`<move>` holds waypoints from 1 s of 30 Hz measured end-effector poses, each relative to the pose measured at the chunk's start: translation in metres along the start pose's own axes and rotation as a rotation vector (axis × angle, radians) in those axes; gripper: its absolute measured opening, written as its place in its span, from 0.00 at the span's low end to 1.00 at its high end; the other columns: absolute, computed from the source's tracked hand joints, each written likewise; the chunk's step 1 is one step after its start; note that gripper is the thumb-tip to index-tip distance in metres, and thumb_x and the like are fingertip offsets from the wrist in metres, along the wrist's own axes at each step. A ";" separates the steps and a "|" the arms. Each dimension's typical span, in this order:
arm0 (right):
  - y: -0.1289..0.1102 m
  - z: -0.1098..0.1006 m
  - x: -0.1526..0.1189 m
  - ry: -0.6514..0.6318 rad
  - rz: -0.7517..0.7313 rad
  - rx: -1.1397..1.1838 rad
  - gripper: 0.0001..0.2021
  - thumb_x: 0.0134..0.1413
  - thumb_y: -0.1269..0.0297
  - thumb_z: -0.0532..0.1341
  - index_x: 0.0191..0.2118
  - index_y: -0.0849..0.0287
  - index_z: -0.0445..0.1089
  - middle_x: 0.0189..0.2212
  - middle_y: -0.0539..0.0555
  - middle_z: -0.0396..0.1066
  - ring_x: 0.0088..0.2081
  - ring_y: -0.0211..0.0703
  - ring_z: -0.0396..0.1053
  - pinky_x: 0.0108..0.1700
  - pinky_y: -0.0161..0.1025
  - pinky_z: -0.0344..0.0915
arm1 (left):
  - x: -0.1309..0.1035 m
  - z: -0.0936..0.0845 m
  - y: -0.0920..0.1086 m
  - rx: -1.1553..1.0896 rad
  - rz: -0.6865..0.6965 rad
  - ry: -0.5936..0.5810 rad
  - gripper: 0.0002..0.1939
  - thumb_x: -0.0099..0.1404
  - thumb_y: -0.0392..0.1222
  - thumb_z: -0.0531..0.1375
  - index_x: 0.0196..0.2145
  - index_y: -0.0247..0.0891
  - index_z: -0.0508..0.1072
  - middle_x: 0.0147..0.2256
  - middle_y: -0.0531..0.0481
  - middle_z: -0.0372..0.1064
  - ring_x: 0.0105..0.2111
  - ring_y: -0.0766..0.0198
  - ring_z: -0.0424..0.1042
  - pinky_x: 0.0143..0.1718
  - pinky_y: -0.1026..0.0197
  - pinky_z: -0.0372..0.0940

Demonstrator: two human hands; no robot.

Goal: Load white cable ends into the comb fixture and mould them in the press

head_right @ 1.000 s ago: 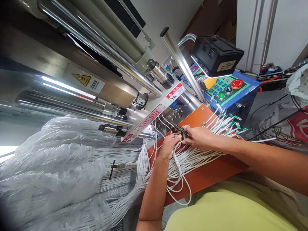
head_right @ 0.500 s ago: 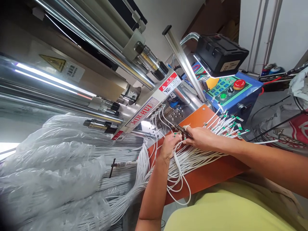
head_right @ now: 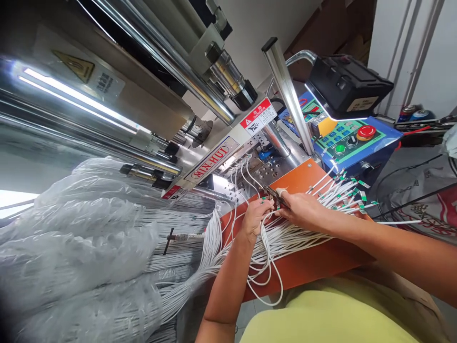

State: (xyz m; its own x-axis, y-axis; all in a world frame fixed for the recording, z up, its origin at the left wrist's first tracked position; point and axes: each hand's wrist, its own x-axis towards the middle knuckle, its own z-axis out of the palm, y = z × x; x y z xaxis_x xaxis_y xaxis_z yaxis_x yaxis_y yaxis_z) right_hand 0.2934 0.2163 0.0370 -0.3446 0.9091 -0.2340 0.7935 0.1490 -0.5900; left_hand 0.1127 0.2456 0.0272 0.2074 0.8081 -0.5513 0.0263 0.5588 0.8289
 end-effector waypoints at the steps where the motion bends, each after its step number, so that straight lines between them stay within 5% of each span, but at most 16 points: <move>1: 0.000 0.000 -0.001 0.005 -0.002 0.002 0.23 0.63 0.51 0.49 0.59 0.55 0.54 0.39 0.59 0.75 0.40 0.58 0.74 0.32 0.40 0.54 | 0.001 0.000 -0.001 -0.012 -0.001 -0.002 0.22 0.44 0.51 0.71 0.23 0.33 0.66 0.14 0.63 0.48 0.14 0.79 0.45 0.17 0.68 0.39; 18: 0.000 0.009 -0.001 0.036 0.042 0.061 0.24 0.62 0.50 0.48 0.59 0.55 0.54 0.39 0.59 0.75 0.40 0.58 0.74 0.35 0.41 0.61 | 0.005 -0.003 0.001 0.094 0.132 -0.072 0.17 0.49 0.48 0.67 0.23 0.34 0.66 0.14 0.60 0.53 0.15 0.76 0.48 0.18 0.66 0.40; 30: -0.007 0.005 -0.001 0.013 0.046 -0.002 0.23 0.62 0.51 0.47 0.58 0.55 0.56 0.39 0.59 0.75 0.39 0.59 0.74 0.34 0.42 0.61 | 0.008 -0.001 0.000 -0.053 0.097 -0.111 0.20 0.46 0.50 0.70 0.21 0.33 0.67 0.15 0.60 0.51 0.14 0.78 0.45 0.17 0.65 0.34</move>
State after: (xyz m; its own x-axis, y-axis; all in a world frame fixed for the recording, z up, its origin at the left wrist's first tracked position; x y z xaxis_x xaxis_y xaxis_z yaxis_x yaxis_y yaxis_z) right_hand 0.2864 0.2122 0.0376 -0.3016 0.9198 -0.2510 0.8096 0.1080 -0.5770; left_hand 0.1129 0.2520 0.0227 0.3134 0.8348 -0.4525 -0.0503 0.4905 0.8700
